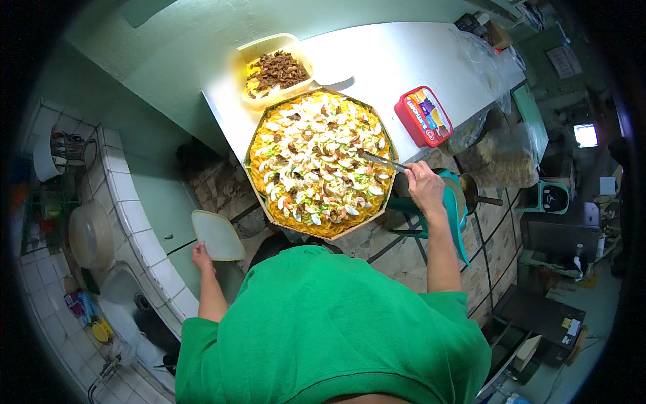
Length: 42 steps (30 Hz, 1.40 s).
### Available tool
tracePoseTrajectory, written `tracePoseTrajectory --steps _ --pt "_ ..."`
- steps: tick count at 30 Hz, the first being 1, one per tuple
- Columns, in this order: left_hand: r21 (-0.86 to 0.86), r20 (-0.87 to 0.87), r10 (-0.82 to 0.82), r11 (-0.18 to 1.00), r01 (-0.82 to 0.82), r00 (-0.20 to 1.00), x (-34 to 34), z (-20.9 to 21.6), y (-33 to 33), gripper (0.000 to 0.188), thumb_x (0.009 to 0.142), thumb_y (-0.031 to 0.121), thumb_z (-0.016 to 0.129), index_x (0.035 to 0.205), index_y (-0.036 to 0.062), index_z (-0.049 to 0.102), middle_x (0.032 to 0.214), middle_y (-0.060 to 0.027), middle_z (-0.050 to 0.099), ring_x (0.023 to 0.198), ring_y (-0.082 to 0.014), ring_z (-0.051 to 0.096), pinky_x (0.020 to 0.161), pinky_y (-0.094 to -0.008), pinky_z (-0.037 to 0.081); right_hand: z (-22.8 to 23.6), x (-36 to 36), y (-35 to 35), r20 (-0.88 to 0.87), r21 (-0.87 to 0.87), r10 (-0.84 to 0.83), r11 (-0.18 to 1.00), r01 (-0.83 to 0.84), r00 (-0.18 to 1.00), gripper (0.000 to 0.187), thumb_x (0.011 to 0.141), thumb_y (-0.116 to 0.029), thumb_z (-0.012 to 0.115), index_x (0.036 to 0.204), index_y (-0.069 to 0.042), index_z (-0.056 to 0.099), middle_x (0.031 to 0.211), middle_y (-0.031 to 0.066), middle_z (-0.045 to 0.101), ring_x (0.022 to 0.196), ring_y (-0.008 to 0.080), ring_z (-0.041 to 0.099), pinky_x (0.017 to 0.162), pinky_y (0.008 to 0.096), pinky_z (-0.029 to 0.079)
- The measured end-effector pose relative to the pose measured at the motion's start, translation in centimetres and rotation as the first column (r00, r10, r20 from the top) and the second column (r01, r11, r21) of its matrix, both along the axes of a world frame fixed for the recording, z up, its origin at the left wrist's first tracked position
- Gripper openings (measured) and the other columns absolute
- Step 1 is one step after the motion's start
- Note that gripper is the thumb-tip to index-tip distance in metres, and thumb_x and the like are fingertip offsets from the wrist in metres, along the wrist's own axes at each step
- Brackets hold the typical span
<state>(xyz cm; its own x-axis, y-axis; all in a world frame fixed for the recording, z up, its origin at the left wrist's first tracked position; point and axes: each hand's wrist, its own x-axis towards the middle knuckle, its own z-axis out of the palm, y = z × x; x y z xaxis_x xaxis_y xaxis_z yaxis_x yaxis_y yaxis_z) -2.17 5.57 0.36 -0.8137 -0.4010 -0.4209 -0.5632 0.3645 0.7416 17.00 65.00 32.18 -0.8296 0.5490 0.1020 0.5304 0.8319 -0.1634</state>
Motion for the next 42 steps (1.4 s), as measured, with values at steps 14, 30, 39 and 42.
tracePoseTrajectory --steps 14,30,39,42 --pt "-0.009 0.033 0.006 1.0 -0.006 0.999 1.2 1.3 0.4 0.021 0.093 0.023 0.062 0.098 0.0022 0.064 0.092 -0.008 0.065 0.082 -0.0171 0.058 0.076 -0.0327 0.047 2.0 -6.1 0.1 -0.51 -0.114 0.068 0.983 -0.146 0.857 0.017 0.092 -0.015 0.059 0.1 -0.003 0.067 0.088 0.0145 0.065 0.076 0.0322 0.064 0.067 0.0383 0.049" --pt "-0.016 0.089 -0.05 0.999 0.051 0.995 -0.9 1.4 0.4 0.023 0.092 0.021 0.063 0.1 0.0001 0.064 0.095 -0.0108 0.066 0.087 -0.0192 0.059 0.079 -0.0343 0.047 -5.3 -32.8 1.4 0.068 0.003 -0.004 1.0 0.004 0.998 0.03 0.094 -0.033 0.049 0.1 -0.011 0.068 0.089 0.0183 0.069 0.088 0.0374 0.066 0.08 0.048 0.05" --pt "-0.074 0.129 -0.079 0.993 0.089 0.988 -1.8 0.1 -1.3 0.021 0.093 0.022 0.062 0.098 0.0021 0.064 0.092 -0.0078 0.065 0.082 -0.0181 0.057 0.077 -0.0337 0.047 2.1 -22.1 1.0 -0.395 -0.076 0.091 0.989 -0.131 0.914 0.019 0.091 -0.022 0.059 0.099 -0.007 0.069 0.086 0.0137 0.068 0.081 0.0304 0.066 0.072 0.0379 0.05" --pt "-0.042 0.12 -0.016 0.999 0.021 0.993 -1.8 0.2 -0.9 0.021 0.093 0.023 0.061 0.098 0.0028 0.063 0.091 -0.0071 0.064 0.082 -0.0179 0.057 0.077 -0.0339 0.047 3.0 -15.2 2.4 -0.403 -0.029 0.092 0.993 -0.113 0.91 0.013 0.09 -0.014 0.06 0.097 -0.006 0.067 0.088 0.0127 0.065 0.081 0.0313 0.065 0.069 0.0387 0.049"
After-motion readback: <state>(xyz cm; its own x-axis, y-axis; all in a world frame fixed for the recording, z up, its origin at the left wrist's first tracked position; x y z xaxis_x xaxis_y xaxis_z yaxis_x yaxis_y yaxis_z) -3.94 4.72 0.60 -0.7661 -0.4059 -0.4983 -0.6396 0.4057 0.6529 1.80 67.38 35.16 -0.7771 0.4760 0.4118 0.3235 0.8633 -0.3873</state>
